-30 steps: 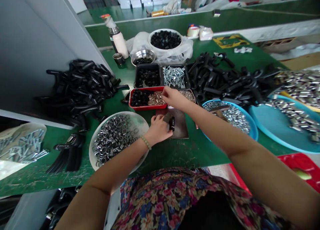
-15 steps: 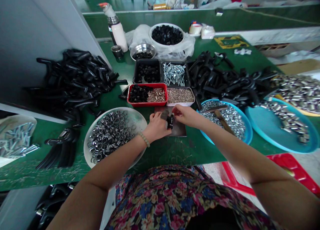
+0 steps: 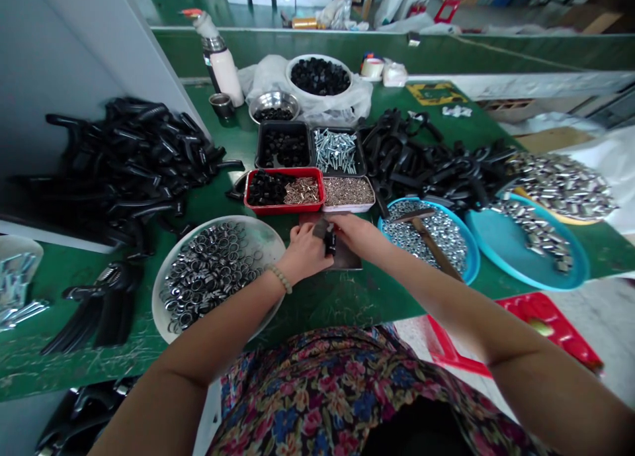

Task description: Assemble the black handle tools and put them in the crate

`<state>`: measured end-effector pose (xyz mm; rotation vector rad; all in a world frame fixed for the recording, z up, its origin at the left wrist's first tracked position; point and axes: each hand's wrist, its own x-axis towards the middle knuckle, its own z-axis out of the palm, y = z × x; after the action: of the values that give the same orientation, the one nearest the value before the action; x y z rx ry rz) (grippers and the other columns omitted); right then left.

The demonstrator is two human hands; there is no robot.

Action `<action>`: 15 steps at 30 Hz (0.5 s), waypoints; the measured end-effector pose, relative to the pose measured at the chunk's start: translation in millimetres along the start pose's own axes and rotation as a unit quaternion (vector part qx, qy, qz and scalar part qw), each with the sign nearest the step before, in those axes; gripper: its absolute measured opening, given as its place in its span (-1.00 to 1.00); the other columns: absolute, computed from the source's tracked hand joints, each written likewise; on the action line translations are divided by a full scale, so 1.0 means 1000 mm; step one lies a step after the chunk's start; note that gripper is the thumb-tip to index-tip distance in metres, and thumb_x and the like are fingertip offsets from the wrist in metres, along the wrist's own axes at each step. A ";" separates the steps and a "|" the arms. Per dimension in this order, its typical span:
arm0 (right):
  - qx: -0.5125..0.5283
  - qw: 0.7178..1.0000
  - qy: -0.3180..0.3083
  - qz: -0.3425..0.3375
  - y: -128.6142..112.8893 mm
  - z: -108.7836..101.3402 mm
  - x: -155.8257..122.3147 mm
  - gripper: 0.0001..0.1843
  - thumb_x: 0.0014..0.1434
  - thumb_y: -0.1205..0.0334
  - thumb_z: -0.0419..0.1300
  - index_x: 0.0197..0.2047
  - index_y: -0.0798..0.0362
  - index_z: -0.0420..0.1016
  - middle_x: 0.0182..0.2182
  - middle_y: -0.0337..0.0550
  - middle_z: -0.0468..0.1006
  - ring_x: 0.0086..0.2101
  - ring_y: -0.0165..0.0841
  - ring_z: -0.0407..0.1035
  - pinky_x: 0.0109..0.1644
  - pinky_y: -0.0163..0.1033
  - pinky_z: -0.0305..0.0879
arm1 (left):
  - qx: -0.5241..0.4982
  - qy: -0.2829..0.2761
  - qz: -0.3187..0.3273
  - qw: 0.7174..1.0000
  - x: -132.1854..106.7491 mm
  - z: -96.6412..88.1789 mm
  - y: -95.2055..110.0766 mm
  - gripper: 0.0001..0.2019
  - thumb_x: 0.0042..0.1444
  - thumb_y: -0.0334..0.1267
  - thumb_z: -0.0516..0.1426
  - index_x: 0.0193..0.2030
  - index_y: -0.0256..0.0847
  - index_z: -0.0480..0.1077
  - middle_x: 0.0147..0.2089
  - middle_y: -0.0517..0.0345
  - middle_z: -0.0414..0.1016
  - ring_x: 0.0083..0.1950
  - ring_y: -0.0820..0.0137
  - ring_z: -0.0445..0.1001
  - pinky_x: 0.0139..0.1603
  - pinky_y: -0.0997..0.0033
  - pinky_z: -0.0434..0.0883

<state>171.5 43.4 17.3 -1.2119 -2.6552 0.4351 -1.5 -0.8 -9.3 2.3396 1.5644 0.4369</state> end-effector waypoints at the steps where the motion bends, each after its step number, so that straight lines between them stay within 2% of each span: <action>1: -0.014 1.000 0.023 0.014 0.003 -0.003 -0.009 -0.64 0.26 0.31 0.01 0.12 0.10 0.33 -0.01 0.04 0.48 0.00 -0.20 0.34 0.07 -0.09 0.26 | 0.002 -0.002 0.001 1.000 0.000 0.000 0.000 -0.47 0.00 -0.17 0.15 0.13 -0.26 0.26 0.07 -0.09 0.41 0.15 0.09 0.26 0.17 0.02 0.11; 3: -0.077 0.989 0.084 0.095 0.016 -0.011 -0.036 -0.58 0.28 0.19 0.03 0.16 0.13 0.30 0.05 0.13 0.43 0.06 -0.12 0.29 0.11 0.00 0.23 | 0.010 -0.015 0.000 1.000 0.000 -0.001 0.001 -0.55 0.00 -0.15 0.15 0.05 -0.26 0.34 0.07 -0.11 0.42 0.16 0.06 0.25 0.16 0.00 0.11; 5: -0.166 0.947 0.128 0.242 0.037 -0.019 -0.071 -0.52 0.27 0.08 0.03 0.14 0.21 0.31 0.02 0.27 0.41 0.05 0.01 0.27 0.06 0.10 0.24 | 0.020 -0.028 0.001 0.999 0.001 -0.002 0.001 -0.61 0.01 -0.13 0.15 -0.02 -0.26 0.39 0.06 -0.13 0.43 0.16 0.05 0.24 0.17 -0.01 0.11; 6: -0.205 0.919 0.120 0.315 0.048 -0.021 -0.088 -0.50 0.26 0.05 0.03 0.12 0.25 0.31 -0.01 0.32 0.42 0.03 0.08 0.28 0.00 0.13 0.26 | 0.024 -0.031 0.002 0.999 0.001 -0.003 0.002 -0.61 0.00 -0.13 0.16 -0.03 -0.26 0.40 0.06 -0.14 0.43 0.17 0.05 0.24 0.18 -0.01 0.10; 8: -0.242 0.884 0.067 0.394 0.070 -0.022 -0.119 -0.50 0.24 0.05 0.03 0.07 0.29 0.33 -0.10 0.35 0.45 -0.03 0.13 0.31 -0.09 0.15 0.28 | 0.026 -0.028 -0.001 0.999 0.001 -0.003 0.002 -0.57 -0.01 -0.13 0.17 0.00 -0.26 0.38 0.07 -0.13 0.42 0.17 0.07 0.24 0.18 0.02 0.10; 11: -0.238 0.877 0.023 0.417 0.078 -0.019 -0.140 -0.56 0.28 0.16 -0.07 0.08 0.28 0.33 -0.12 0.33 0.47 -0.11 0.08 0.39 -0.13 0.10 0.31 | 0.025 -0.019 -0.007 0.999 0.001 -0.003 0.002 -0.51 -0.02 -0.14 0.17 0.07 -0.26 0.34 0.07 -0.12 0.42 0.16 0.09 0.26 0.18 0.04 0.11; 13: -0.203 0.885 0.046 0.417 0.061 -0.020 -0.137 -0.53 0.31 0.16 -0.14 0.16 0.24 0.29 -0.07 0.33 0.46 -0.17 0.03 0.44 -0.16 0.06 0.33 | 0.022 -0.016 -0.005 1.000 0.001 -0.002 0.002 -0.52 -0.01 -0.14 0.16 0.07 -0.27 0.34 0.06 -0.13 0.42 0.16 0.09 0.27 0.18 0.04 0.12; 15: -0.116 0.908 0.067 0.397 0.030 -0.023 -0.125 -0.50 0.34 0.10 -0.17 0.22 0.15 0.24 -0.04 0.25 0.48 -0.20 -0.02 0.48 -0.18 0.01 0.35 | 0.014 -0.014 0.000 1.000 0.000 -0.001 0.001 -0.53 -0.01 -0.14 0.15 0.05 -0.28 0.34 0.08 -0.15 0.41 0.16 0.08 0.28 0.17 0.03 0.11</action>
<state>280.4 -27.9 22.7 -2.2907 -2.0264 0.1209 -0.7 -0.9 -7.8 2.3562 1.5670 0.3821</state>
